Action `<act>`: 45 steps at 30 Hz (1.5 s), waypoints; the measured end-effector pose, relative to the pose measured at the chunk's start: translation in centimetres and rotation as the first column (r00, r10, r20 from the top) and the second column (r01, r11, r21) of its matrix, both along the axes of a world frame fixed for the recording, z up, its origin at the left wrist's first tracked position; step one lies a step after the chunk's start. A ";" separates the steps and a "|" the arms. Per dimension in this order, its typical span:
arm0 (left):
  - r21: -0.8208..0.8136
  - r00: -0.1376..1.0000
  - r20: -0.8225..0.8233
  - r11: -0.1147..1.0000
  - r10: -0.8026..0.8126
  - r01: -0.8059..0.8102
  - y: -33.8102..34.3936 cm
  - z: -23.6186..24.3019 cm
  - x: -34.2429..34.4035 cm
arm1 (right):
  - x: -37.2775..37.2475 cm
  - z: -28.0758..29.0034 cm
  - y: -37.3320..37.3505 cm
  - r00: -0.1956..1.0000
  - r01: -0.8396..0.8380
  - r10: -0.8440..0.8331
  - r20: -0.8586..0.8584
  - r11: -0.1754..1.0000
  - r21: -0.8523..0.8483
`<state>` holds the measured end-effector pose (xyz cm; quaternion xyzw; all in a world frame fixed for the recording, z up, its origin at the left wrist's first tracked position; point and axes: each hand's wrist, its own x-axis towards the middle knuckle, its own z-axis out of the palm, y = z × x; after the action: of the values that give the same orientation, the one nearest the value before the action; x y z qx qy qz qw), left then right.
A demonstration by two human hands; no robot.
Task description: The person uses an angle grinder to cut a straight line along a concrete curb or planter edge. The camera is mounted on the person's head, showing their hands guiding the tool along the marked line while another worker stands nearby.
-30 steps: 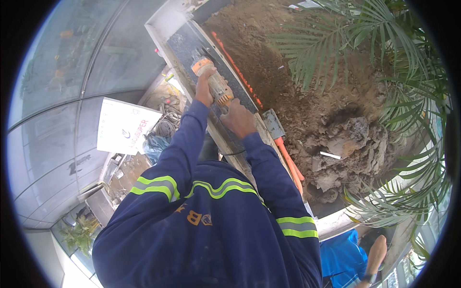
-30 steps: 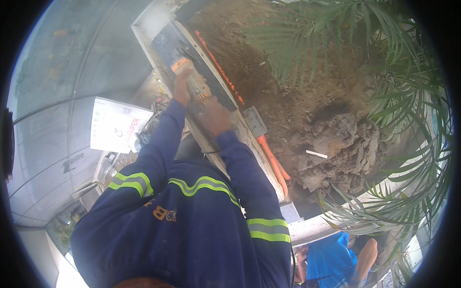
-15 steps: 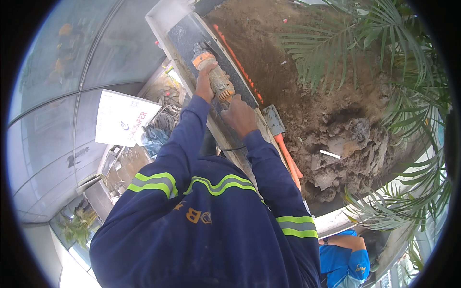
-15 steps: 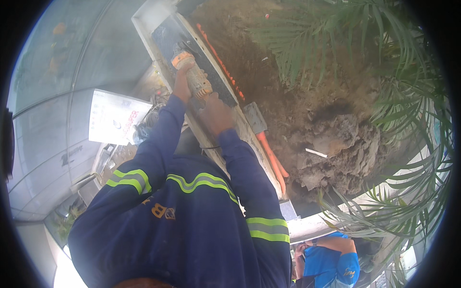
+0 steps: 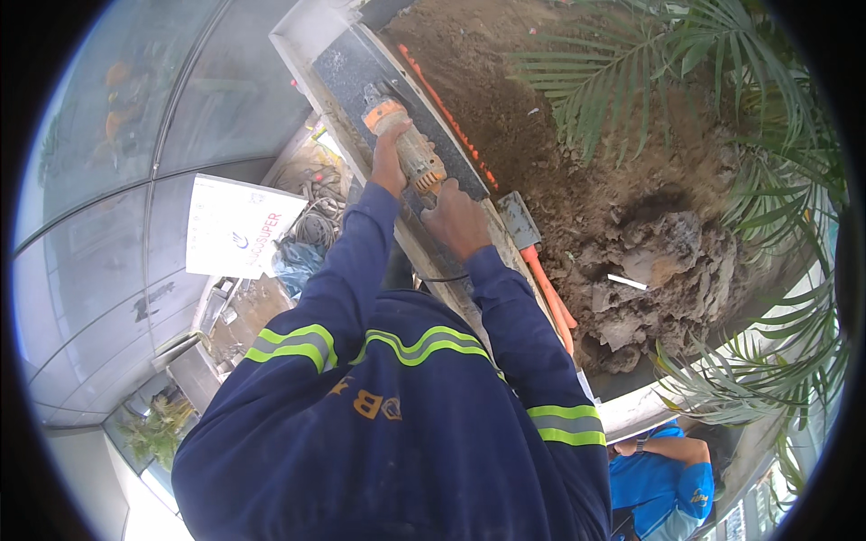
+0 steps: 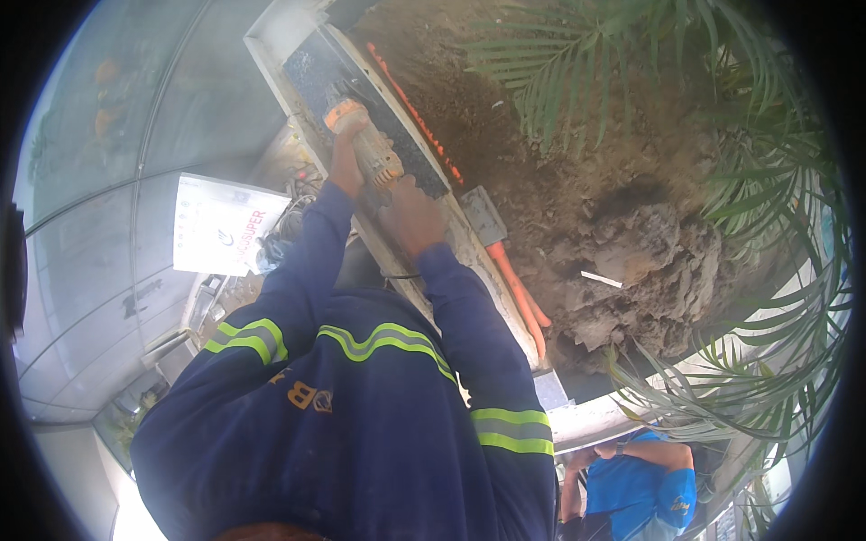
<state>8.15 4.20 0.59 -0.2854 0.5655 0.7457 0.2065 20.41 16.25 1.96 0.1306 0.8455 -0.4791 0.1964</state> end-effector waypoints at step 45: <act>0.032 0.997 0.048 0.997 0.068 -0.069 0.9 0.1 2.2 | 2.1 -0.1 1.1 0.999 -0.024 0.024 0.028 1.000 -0.003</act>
<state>10.31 5.11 0.68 -0.3184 0.5378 0.7549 0.1988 22.55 17.31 1.89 0.1269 0.8435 -0.4759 0.2141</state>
